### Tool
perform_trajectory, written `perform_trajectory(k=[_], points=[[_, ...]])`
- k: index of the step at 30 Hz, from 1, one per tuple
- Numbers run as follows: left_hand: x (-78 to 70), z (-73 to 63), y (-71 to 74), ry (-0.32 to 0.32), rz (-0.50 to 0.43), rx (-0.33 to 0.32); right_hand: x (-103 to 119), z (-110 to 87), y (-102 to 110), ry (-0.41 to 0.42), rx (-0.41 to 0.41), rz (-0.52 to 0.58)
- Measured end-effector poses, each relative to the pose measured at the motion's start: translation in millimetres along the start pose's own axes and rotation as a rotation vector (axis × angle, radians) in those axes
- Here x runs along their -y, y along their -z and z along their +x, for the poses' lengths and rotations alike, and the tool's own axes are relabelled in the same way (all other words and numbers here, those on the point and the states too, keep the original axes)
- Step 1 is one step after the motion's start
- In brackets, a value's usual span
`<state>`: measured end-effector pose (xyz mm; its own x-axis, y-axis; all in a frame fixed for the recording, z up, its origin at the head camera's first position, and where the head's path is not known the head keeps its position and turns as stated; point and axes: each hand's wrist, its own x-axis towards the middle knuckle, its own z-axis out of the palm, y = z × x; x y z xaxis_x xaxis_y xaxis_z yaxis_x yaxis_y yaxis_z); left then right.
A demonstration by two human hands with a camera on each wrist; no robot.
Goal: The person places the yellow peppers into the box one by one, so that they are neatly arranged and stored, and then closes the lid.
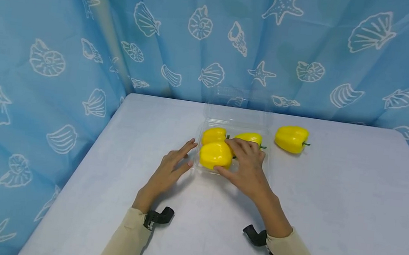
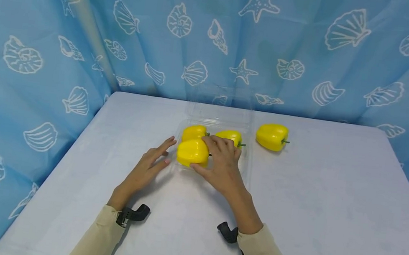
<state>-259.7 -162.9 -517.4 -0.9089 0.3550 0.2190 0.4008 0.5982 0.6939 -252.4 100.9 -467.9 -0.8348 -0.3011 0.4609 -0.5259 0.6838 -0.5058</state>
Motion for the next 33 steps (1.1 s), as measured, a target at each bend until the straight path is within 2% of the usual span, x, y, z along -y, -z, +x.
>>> perform_trajectory(k=[7, 16, 33], points=[[0.0, 0.2, 0.4, -0.006, -0.007, -0.007, -1.8, 0.7, -2.4, 0.002, 0.005, -0.008], [2.3, -0.3, 0.2, -0.004, 0.004, -0.005, -3.5, -0.1, -5.4, -0.016, 0.047, -0.081], [0.4, 1.2, 1.2, 0.012, 0.004, 0.003, -3.3, 4.3, -5.4, -0.073, 0.096, -0.086]])
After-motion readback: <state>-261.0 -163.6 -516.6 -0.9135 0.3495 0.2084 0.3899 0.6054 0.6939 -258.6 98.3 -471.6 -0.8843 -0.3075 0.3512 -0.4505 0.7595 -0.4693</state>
